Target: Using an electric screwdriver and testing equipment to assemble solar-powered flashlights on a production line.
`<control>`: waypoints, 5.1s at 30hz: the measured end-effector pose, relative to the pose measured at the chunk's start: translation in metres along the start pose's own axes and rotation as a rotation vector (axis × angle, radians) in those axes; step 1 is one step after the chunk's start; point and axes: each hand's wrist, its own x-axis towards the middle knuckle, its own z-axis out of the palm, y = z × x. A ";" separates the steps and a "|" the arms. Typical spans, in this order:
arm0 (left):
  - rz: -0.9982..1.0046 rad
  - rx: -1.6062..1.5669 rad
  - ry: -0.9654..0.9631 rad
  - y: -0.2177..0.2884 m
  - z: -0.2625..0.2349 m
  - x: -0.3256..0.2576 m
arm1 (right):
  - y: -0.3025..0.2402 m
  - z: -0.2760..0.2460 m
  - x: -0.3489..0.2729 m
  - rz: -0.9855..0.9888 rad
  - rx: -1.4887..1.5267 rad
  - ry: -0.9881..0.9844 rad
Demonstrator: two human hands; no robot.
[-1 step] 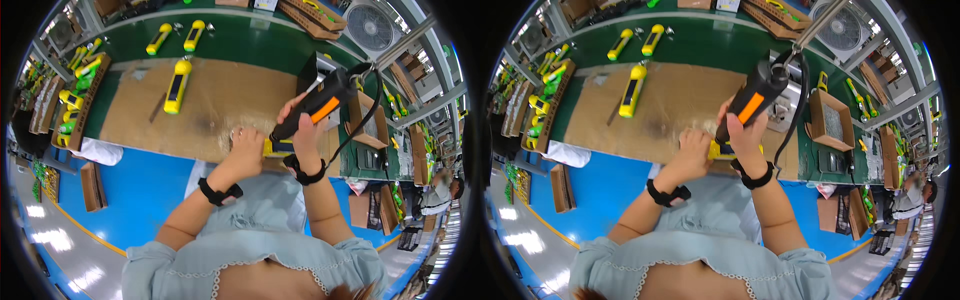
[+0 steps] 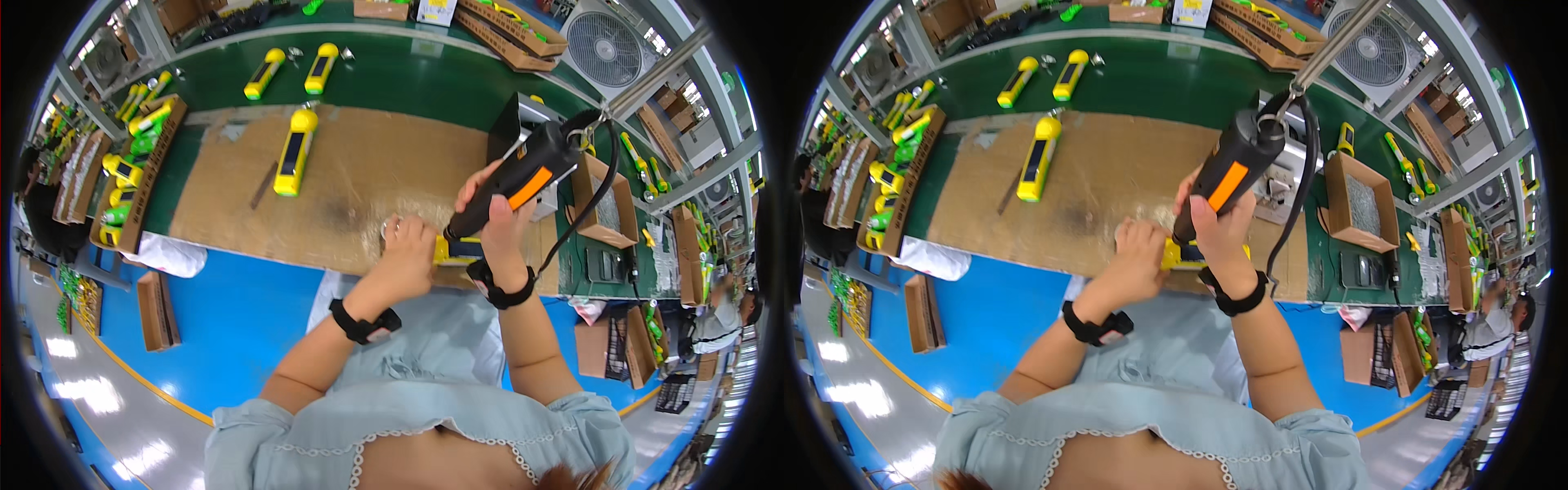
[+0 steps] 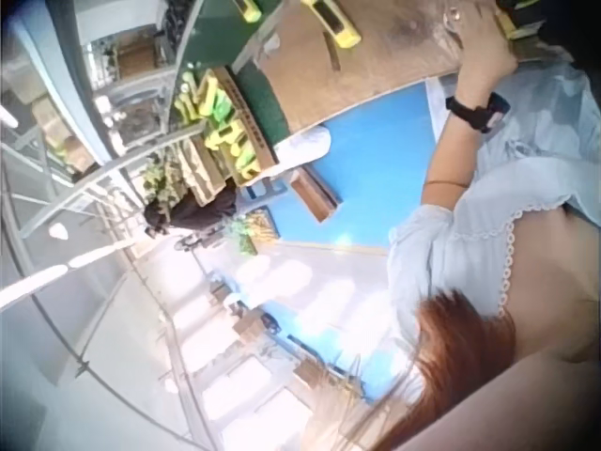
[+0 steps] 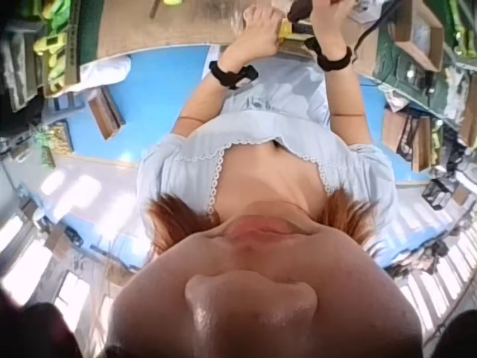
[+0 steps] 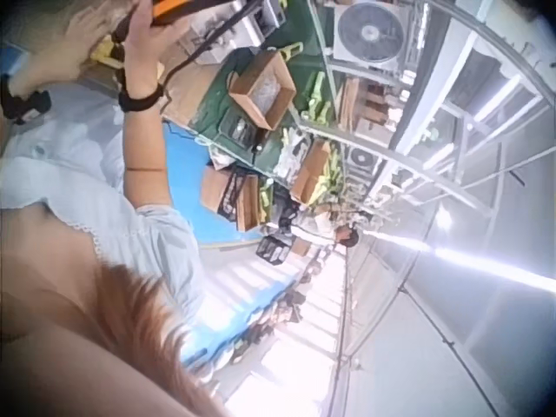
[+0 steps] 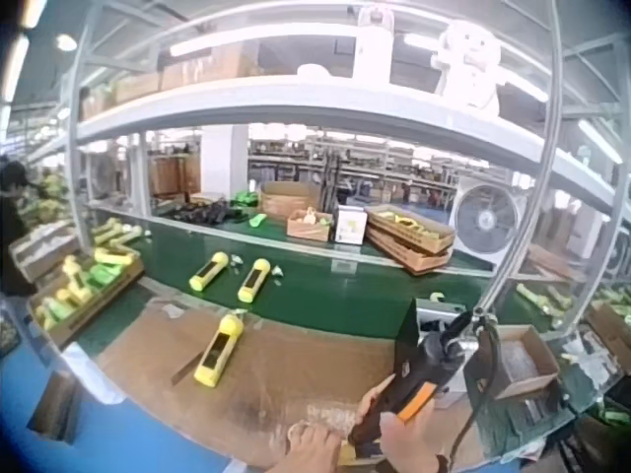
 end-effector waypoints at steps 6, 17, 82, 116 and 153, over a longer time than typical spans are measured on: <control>0.034 0.023 0.032 0.006 0.001 0.002 | -0.003 -0.008 0.003 0.060 -0.009 -0.094; -0.361 0.513 -0.028 0.006 -0.019 0.021 | -0.062 -0.082 0.051 -0.201 0.177 -0.052; -0.249 0.466 0.167 -0.061 -0.061 0.006 | -0.048 -0.126 0.072 -0.404 -0.234 0.314; 0.151 0.287 0.150 0.017 0.030 0.020 | -0.048 -0.070 -0.015 -0.229 -0.011 0.142; 0.105 0.328 0.123 0.027 0.040 0.026 | -0.074 -0.086 0.026 -0.363 -0.097 0.165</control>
